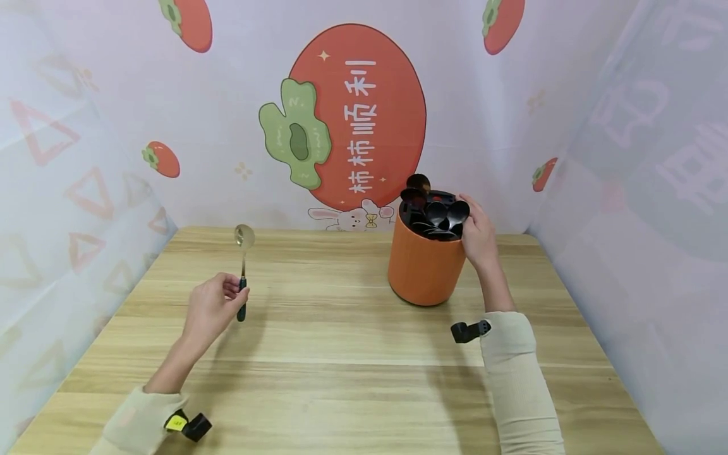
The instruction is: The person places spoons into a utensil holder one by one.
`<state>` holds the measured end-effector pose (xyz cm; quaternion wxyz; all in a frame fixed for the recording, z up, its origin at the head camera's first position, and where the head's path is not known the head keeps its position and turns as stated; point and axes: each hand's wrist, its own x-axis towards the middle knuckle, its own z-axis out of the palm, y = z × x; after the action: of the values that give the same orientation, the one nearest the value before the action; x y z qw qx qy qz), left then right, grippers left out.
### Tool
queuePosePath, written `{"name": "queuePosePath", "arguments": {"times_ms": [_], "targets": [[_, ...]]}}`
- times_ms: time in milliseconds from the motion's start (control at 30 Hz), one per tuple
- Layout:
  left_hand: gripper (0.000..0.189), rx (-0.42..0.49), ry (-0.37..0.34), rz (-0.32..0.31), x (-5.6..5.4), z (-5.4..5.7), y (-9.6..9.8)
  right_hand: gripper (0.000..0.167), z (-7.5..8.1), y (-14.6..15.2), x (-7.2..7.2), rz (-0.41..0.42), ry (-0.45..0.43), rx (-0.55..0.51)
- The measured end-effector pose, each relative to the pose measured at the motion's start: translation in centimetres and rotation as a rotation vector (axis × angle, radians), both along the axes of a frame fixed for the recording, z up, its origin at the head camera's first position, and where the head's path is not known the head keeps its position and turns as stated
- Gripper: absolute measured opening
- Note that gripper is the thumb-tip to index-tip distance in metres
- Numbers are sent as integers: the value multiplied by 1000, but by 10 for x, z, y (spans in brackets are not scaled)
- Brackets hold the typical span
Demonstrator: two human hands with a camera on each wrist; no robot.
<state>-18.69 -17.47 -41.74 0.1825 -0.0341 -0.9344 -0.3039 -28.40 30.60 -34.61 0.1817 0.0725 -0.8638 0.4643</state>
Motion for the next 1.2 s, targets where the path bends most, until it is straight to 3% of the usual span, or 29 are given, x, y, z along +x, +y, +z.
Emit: {"name": "queuePosePath", "arguments": {"times_ms": [333,733,1200], "targets": [[14,60,109,-69,10,11,28,48,0,0,1,-18,-1,10],[17,145,188,-169,19,33,69,48,1,1,3,-6,-16,5],[18,237,272,-296,4,55,120,48,1,1,1,-11,-9,7]]}}
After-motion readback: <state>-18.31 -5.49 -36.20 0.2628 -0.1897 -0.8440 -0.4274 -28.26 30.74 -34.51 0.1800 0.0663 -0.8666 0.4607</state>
